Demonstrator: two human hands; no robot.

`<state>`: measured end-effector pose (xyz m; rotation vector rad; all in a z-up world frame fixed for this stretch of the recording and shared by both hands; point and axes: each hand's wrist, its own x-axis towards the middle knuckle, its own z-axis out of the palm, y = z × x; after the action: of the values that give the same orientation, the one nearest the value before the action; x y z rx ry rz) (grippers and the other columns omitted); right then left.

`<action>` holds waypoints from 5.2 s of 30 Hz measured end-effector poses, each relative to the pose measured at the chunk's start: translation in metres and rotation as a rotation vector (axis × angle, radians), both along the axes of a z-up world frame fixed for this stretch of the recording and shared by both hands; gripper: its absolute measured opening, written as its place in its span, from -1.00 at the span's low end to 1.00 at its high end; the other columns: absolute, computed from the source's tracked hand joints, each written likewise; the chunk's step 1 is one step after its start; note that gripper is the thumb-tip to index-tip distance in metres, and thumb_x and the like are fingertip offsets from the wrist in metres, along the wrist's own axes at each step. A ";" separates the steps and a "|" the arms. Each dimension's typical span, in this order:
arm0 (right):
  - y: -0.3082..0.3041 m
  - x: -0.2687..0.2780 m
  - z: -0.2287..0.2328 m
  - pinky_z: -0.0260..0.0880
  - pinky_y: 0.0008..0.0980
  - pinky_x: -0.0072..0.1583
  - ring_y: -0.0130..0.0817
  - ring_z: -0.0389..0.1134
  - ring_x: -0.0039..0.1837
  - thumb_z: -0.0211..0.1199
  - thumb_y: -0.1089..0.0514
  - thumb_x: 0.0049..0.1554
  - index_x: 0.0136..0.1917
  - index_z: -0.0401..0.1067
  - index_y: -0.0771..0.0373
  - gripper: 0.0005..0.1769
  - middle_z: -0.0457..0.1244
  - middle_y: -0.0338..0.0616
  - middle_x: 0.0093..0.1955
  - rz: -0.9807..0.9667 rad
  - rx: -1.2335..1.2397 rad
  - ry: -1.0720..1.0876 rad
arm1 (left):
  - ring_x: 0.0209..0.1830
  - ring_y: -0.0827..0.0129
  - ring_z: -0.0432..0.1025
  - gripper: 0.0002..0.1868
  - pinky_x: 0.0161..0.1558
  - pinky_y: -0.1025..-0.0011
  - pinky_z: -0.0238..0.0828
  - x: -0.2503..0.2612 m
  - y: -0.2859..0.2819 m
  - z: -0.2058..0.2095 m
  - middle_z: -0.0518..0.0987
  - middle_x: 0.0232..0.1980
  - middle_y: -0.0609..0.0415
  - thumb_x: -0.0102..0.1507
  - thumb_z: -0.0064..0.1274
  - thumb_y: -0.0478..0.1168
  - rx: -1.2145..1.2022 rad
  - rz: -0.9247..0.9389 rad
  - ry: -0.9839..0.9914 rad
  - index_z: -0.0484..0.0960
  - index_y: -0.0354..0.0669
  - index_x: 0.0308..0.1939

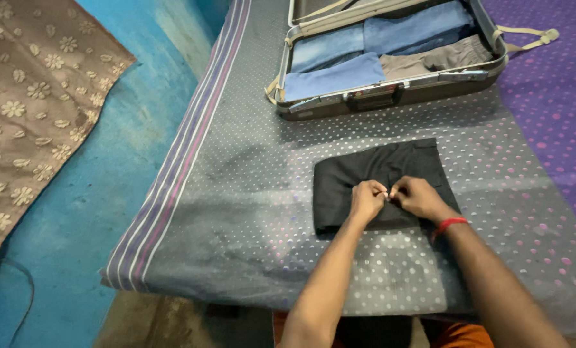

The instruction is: The person folds a pair of black pants by hand on a bed and places them into an open suitcase alongside other folded clothing.

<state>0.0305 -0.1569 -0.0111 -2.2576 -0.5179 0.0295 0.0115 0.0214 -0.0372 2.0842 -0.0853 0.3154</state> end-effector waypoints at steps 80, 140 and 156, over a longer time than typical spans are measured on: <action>-0.084 0.024 -0.014 0.38 0.04 0.29 0.23 0.38 0.29 0.17 -0.23 0.21 0.31 0.45 0.34 -0.34 0.36 0.29 0.21 -0.435 -0.318 -0.055 | 0.28 -0.15 0.36 -0.34 0.27 0.00 0.29 -0.005 0.110 0.040 0.49 0.25 -0.27 0.21 0.18 0.06 0.322 0.577 0.305 0.47 -0.30 0.24; 0.016 -0.006 0.019 -0.36 0.10 0.58 -0.25 -0.41 0.72 -0.44 -0.64 0.20 0.68 -0.29 0.10 0.07 -0.40 -0.17 0.75 -0.120 -0.882 0.002 | 0.71 0.00 -0.40 -0.15 0.58 -0.18 -0.62 -0.028 0.062 0.043 -0.21 0.73 0.12 0.30 -0.40 0.45 0.790 -0.079 0.273 0.02 0.31 0.62; 0.103 0.044 0.001 -0.34 0.09 0.59 -0.21 -0.36 0.72 -0.29 -0.50 0.24 0.66 -0.24 0.15 -0.02 -0.34 -0.13 0.73 0.047 -0.733 -0.114 | 0.70 -0.07 -0.46 -0.03 0.47 -0.43 -0.49 -0.051 0.088 0.069 -0.32 0.73 0.14 0.21 -0.33 0.54 0.797 -0.065 0.371 -0.04 0.35 0.63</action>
<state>0.0747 -0.0543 -0.0106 -2.9721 -0.7019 0.1337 -0.0399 0.1094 0.0323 2.8837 -0.0587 -0.1920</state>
